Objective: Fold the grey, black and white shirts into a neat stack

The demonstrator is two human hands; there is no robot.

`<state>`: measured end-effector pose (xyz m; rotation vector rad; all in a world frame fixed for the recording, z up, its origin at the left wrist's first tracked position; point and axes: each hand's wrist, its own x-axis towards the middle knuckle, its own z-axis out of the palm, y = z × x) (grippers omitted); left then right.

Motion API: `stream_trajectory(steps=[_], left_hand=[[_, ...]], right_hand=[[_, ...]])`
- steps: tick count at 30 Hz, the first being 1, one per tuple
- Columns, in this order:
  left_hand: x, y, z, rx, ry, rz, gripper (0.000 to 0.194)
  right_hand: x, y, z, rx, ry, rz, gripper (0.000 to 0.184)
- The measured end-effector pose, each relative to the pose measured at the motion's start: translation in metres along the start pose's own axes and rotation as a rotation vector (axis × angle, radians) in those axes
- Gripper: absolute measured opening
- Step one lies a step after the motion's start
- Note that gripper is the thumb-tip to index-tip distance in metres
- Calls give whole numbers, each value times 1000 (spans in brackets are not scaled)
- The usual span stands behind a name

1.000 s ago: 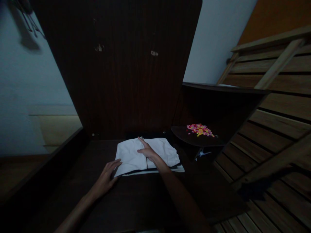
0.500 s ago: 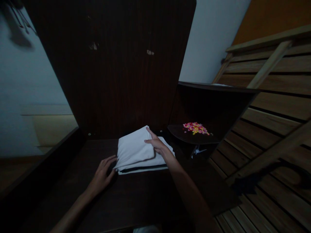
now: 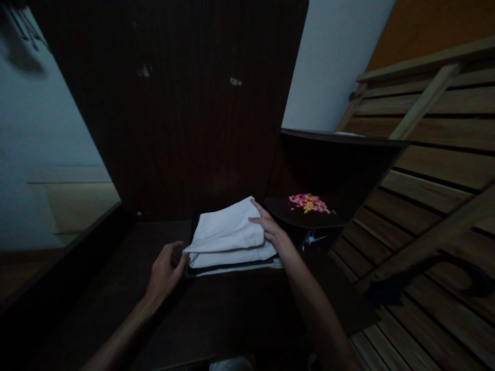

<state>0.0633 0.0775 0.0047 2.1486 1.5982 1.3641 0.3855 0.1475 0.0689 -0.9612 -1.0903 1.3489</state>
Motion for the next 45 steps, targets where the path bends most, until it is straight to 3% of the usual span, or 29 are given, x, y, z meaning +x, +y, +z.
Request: stream_trajectory(steps=[3,6,13,17,26,32,34,38,41,45], left_hand=[[-1,6,10,-2,-56,7,32],[-4,9,18,-15,-122,61,26],[-3,5,18,22,-200,273,19],[-1,5,16,89,-184,339,20],[5,12,23,190,-244,557,26],[-2,1,17,222,-59,466,24],[-6,-4,12,186,-68,446,23],[-8,-5,-1,45,-207,460,17],[8,-1,-9,-95,-298,388,18],[57,-3,1,-153,-269,204,24]], right_hand=[[-3,-7,-18,-33,20,-7,90],[-5,-5,-37,-65,37,20,87],[-9,33,-73,-210,105,235,79],[-13,39,-77,-194,50,211,76],[-10,28,-71,-249,58,160,79],[-6,12,-53,-175,19,111,79],[-6,7,-45,-158,9,75,78],[-6,5,-37,-142,-14,80,80],[-7,9,-38,-141,-11,124,82],[-8,15,-42,-131,-13,147,85]])
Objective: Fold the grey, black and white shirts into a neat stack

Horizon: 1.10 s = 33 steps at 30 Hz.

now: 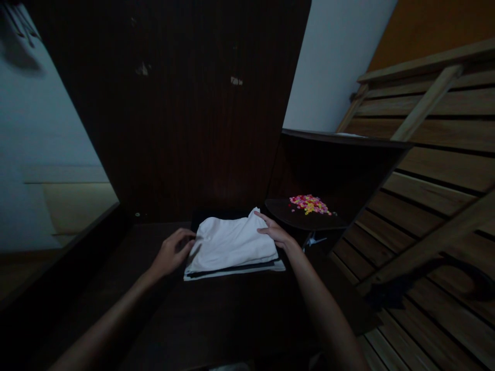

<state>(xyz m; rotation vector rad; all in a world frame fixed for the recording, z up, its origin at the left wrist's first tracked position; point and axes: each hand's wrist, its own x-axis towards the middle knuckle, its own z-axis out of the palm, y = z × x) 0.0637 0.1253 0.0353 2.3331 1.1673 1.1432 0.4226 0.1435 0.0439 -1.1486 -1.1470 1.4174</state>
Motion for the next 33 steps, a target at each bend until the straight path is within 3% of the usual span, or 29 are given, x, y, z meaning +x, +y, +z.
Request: stream_trajectory(steps=[4,10,14,21,26,33], left_hand=[[55,-26,14,-57,-47,-60,34],[102,-44,32,-169,-409,-180,38],[115,-47,27,-162,-498,-307,31],[122,-52,20,-452,-675,-465,28],[129,-49,23,-337,-722,-471,35],[138,-49,22,-218,-802,-482,28]], right_hand=[[2,5,-2,7,-3,-2,87],[2,8,-10,-23,-30,-12,84],[1,10,-15,-57,-51,-40,82],[-3,9,-13,-48,-40,3,86],[-3,9,-12,-65,-47,-12,86],[-2,11,-14,-88,-46,-20,85]])
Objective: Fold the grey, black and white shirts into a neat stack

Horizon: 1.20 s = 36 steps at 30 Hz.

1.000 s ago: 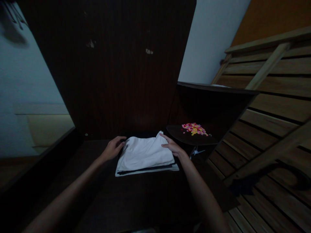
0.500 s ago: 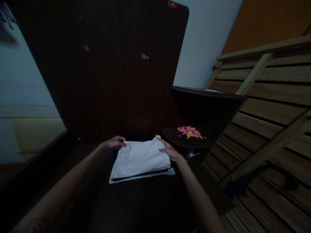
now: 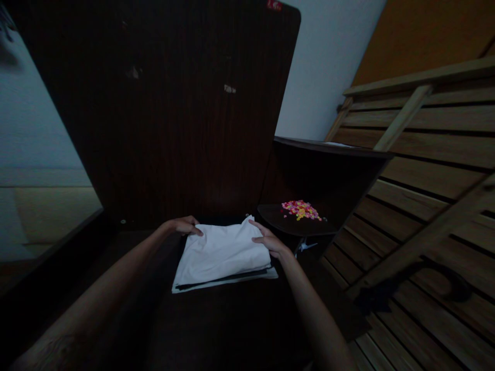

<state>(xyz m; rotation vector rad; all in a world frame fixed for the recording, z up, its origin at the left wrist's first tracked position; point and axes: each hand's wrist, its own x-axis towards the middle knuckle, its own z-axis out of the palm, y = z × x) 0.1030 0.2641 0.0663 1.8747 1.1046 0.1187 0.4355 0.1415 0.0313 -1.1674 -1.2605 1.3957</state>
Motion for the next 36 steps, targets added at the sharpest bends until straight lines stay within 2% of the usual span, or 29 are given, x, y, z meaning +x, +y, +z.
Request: stream_trajectory(steps=[5,9,14,17,20,23,26,29,31,34,36], left_hand=[[2,-7,-7,-180,-22,44,34],[6,-23,-8,-175,89,40,42],[10,-44,1,-157,215,75,50],[11,-50,5,-152,262,113,50],[11,-52,11,-120,350,187,49],[9,-49,18,-22,448,182,42],[4,-43,22,103,493,138,29],[-4,-31,23,234,522,98,21],[-13,-19,28,336,607,104,21],[-28,-3,48,422,701,223,26],[-39,4,70,392,653,345,27]], right_hand=[[-3,0,-1,19,-5,-2,84],[-4,5,-3,26,-12,0,83],[-8,15,-5,-39,3,63,72],[-11,13,-7,-63,-20,36,75],[-11,12,-12,-91,25,11,74],[-12,18,-17,-247,75,4,66],[-14,23,-20,-491,67,-15,62],[-18,18,-21,-740,52,5,61],[-17,11,-19,-900,98,24,56],[-11,2,-6,-1021,229,-47,45],[-2,1,7,-1001,248,-170,43]])
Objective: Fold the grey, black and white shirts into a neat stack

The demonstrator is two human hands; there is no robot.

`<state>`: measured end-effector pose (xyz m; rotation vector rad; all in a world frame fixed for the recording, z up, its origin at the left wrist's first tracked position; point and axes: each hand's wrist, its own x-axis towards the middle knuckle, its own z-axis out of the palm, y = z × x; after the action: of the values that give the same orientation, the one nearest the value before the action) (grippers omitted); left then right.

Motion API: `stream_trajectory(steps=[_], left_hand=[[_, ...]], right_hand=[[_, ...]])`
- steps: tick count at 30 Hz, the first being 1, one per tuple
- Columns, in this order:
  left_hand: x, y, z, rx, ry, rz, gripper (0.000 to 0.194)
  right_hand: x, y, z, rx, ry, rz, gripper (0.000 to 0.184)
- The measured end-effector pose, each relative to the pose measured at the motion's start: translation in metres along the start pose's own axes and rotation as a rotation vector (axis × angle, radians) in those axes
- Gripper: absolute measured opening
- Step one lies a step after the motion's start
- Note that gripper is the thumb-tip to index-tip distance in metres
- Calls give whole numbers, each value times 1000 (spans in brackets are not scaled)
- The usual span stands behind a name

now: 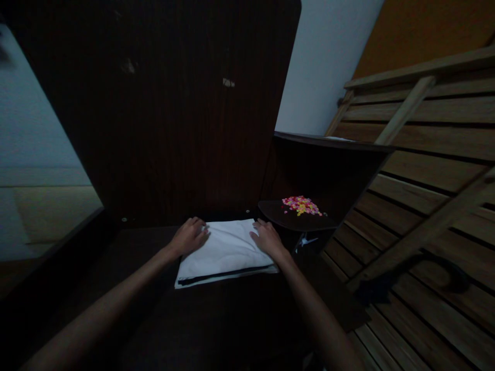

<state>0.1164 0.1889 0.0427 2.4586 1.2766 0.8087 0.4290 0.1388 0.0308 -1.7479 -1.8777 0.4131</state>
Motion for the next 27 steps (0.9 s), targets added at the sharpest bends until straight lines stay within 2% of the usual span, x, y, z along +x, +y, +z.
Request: stream_trajectory(steps=[2,4,8,12,15,18,22,24,27], left_hand=[[-20,12,12,-75,-74,71,32],[-40,17,24,-97,-154,66,41],[-69,11,41,-81,-185,11,54],[-78,2,40,-127,-98,-108,52],[-73,-6,31,-161,43,-267,47],[-61,-18,21,-280,107,-426,48],[-38,-38,20,-470,173,-600,46],[-26,-47,23,-527,165,-671,45],[-10,-56,27,-566,75,-707,36]], right_hand=[[8,-9,13,75,2,-121,46],[17,-12,27,131,-60,-190,51],[33,0,47,93,-182,-118,57],[43,16,46,56,-125,-60,55],[50,16,35,-43,-102,-68,54],[59,10,23,-121,-122,29,53],[72,7,12,-32,-155,168,35],[75,7,8,68,-156,188,31],[74,7,3,248,-161,181,31]])
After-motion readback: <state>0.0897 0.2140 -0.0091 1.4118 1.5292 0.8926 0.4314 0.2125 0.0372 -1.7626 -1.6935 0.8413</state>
